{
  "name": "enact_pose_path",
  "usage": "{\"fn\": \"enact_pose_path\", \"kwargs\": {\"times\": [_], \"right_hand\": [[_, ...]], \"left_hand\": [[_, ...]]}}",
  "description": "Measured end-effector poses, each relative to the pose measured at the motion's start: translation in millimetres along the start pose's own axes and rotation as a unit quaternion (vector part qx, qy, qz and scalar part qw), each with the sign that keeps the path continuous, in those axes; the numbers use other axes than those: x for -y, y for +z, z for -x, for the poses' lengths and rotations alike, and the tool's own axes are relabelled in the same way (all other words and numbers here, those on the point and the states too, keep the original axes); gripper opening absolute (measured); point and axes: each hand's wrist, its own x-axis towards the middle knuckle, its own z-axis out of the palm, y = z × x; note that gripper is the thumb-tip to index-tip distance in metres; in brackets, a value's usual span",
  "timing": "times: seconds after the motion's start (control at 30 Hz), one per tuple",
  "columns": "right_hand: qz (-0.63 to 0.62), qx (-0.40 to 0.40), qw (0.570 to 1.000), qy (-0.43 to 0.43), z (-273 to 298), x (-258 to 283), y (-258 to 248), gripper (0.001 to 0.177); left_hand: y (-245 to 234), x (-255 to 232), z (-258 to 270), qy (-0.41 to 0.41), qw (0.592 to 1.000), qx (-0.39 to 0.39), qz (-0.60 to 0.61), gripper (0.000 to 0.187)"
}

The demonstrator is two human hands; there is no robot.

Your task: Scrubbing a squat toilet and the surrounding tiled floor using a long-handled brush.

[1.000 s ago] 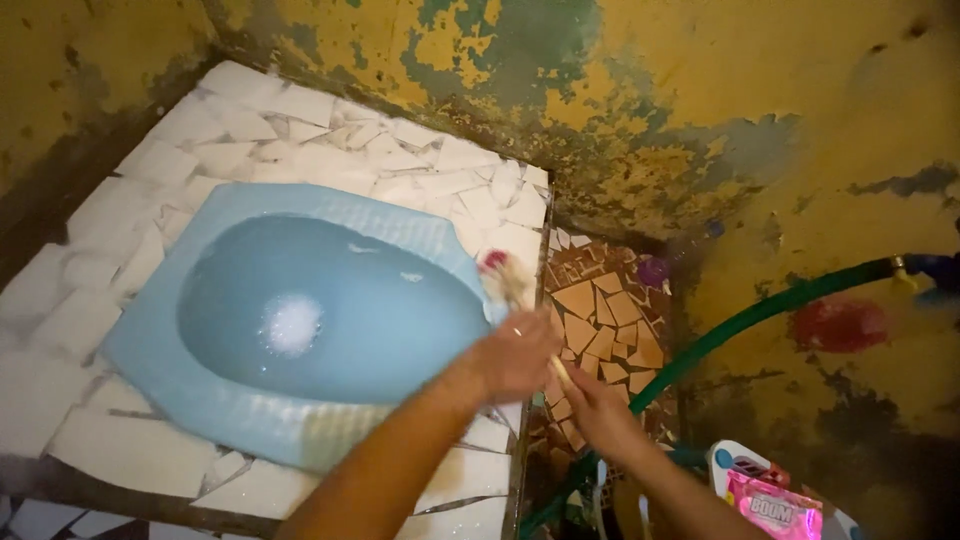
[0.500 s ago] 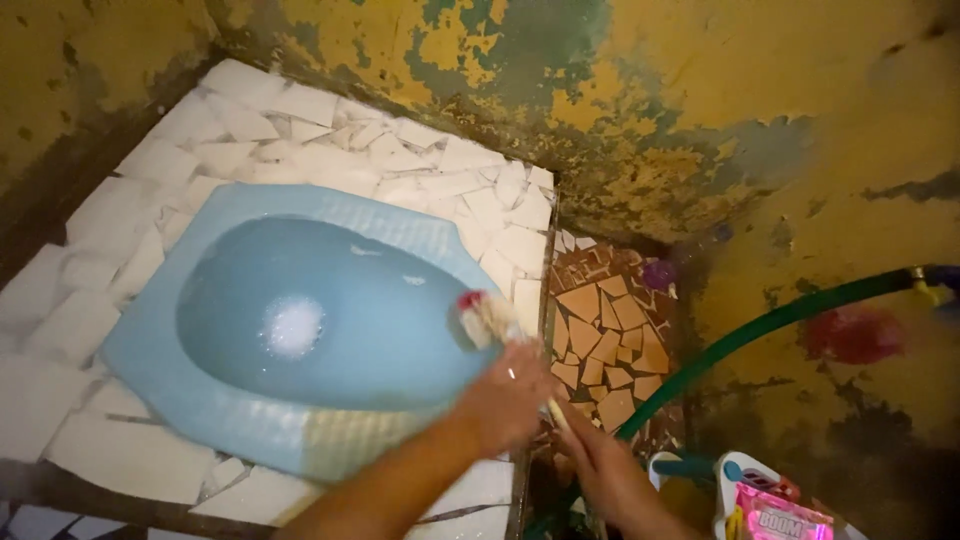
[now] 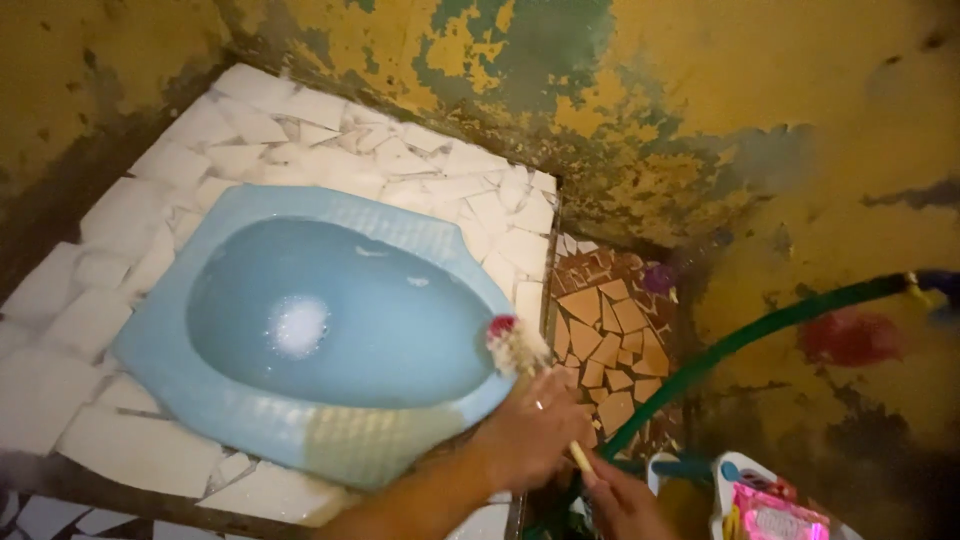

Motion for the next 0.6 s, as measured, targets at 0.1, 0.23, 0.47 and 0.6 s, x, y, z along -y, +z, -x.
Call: {"fn": "enact_pose_path", "kwargs": {"times": [0.1, 0.23, 0.47, 0.6], "right_hand": [[0.083, 0.073, 0.991, -0.077, 0.2, 69.5, 16.5, 0.051], [0.005, 0.112, 0.994, -0.014, -12.6, 143.4, 65.3, 0.049], [0.114, 0.121, 0.979, -0.118, 9.0, 76.0, 34.4, 0.050], [0.046, 0.135, 0.986, -0.090, 10.2, 37.0, 32.4, 0.059]], "left_hand": [[-57.0, 3.6, -10.1, -0.108, 0.992, 0.058, 0.028, 0.030], [-22.2, 96.9, -29.0, -0.186, 0.982, 0.011, -0.021, 0.037], [-5.6, 28.9, -8.6, -0.153, 0.973, 0.020, -0.170, 0.039], [30.1, 25.5, 13.5, -0.049, 0.966, -0.120, -0.223, 0.026]]}}
